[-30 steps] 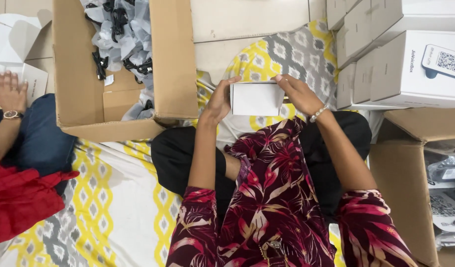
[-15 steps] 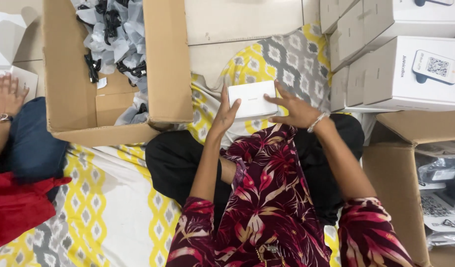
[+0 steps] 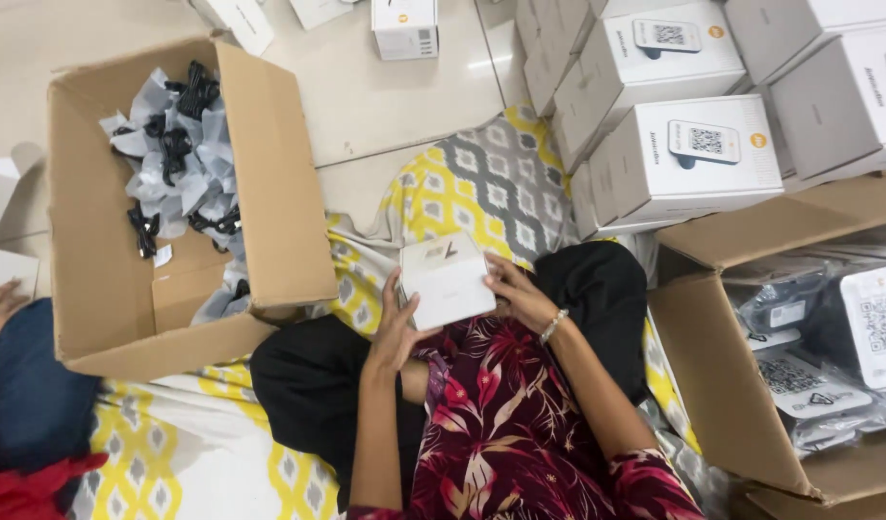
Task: The person unboxes electronics (JioVoiceBox) from multiple packages on the floor.
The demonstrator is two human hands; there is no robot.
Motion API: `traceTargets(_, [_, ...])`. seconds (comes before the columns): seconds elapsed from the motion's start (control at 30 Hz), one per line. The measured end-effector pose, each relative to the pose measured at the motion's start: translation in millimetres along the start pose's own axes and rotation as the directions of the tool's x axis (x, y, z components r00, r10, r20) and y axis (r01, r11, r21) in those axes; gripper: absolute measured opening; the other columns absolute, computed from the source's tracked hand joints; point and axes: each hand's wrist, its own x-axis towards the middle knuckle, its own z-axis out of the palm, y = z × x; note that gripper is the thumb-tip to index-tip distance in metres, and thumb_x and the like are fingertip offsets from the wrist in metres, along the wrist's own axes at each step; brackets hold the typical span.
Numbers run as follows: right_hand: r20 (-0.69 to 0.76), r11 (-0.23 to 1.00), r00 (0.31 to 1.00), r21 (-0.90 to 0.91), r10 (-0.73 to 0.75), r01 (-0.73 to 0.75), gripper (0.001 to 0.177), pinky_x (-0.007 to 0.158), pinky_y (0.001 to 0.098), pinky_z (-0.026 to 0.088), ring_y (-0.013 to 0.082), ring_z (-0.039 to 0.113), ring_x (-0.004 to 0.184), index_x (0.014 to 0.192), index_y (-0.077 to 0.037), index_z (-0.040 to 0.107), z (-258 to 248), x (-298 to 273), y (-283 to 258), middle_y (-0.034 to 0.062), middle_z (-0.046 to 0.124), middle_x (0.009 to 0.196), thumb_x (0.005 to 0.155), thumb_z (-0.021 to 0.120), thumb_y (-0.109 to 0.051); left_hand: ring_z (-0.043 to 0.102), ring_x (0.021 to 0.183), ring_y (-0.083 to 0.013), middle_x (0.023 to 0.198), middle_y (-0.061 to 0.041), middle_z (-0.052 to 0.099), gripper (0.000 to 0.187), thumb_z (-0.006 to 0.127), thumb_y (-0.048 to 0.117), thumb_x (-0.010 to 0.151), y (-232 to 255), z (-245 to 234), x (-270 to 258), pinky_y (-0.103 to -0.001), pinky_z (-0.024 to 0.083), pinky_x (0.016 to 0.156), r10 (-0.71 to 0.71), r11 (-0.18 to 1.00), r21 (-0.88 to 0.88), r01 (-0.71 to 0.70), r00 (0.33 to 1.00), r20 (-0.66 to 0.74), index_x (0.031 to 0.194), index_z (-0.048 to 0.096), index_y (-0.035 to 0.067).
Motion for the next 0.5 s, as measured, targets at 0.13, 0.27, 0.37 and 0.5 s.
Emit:
traceTargets(0.13, [0.049, 0.837, 0.954, 0.468, 0.295, -0.283, 0.098, 0.085, 0.0582, 0.056, 0.0407, 0.048, 0.134, 0.158, -0.007, 0.034, -4, -6, 15, 0.0233, 0.041, 0.152, 0.089, 0.052, -0.074, 0.052, 0.130, -0.0364, 0.154, -0.012, 0.040, 0.072, 0.057, 0.048, 0.094, -37, 20, 3, -0.066, 0.052, 0.082, -0.176, 0.980, -0.124, 0.153, 0.963, -0.203, 0.155, 0.025, 0.029])
traceTargets(0.27, [0.139, 0.852, 0.859, 0.123, 0.493, -0.509, 0.103, 0.090, 0.0630, 0.057, 0.0456, 0.052, 0.134, 0.156, -0.017, 0.022, -4, -1, 11, 0.0250, 0.040, 0.153, 0.078, 0.063, -0.069, 0.056, 0.126, -0.0388, 0.146, -0.017, 0.052, 0.070, 0.058, 0.041, 0.093, -75, 8, 11, -0.062, 0.049, 0.088, -0.116, 0.992, -0.075, 0.099, 0.955, -0.274, 0.157, 0.034, 0.021])
traceTargets(0.37, [0.155, 0.881, 0.885, 0.119, 0.440, -0.458, 0.106, 0.087, 0.0612, 0.061, 0.0481, 0.057, 0.127, 0.157, -0.018, 0.013, -3, -17, -16, 0.0312, 0.040, 0.151, 0.078, 0.070, -0.058, 0.054, 0.132, -0.0358, 0.148, -0.016, 0.051, 0.074, 0.059, 0.034, 0.094, -65, 15, 16, -0.055, 0.048, 0.099, 0.100, 0.991, -0.067, -0.114, 0.978, -0.185, 0.159, 0.032, 0.014])
traceTargets(0.5, [-0.120, 0.983, 0.989, 0.174, 0.083, -0.061, 0.113, 0.076, 0.0516, 0.061, 0.0456, 0.066, 0.115, 0.156, -0.024, -0.007, 0, -52, -89, 0.0359, 0.044, 0.145, 0.076, 0.073, -0.038, 0.044, 0.140, -0.0284, 0.157, -0.013, 0.034, 0.074, 0.052, 0.034, 0.097, -5, 69, 11, -0.049, 0.051, 0.104, 0.290, 0.945, -0.109, -0.308, 0.945, -0.151, 0.160, 0.020, 0.013])
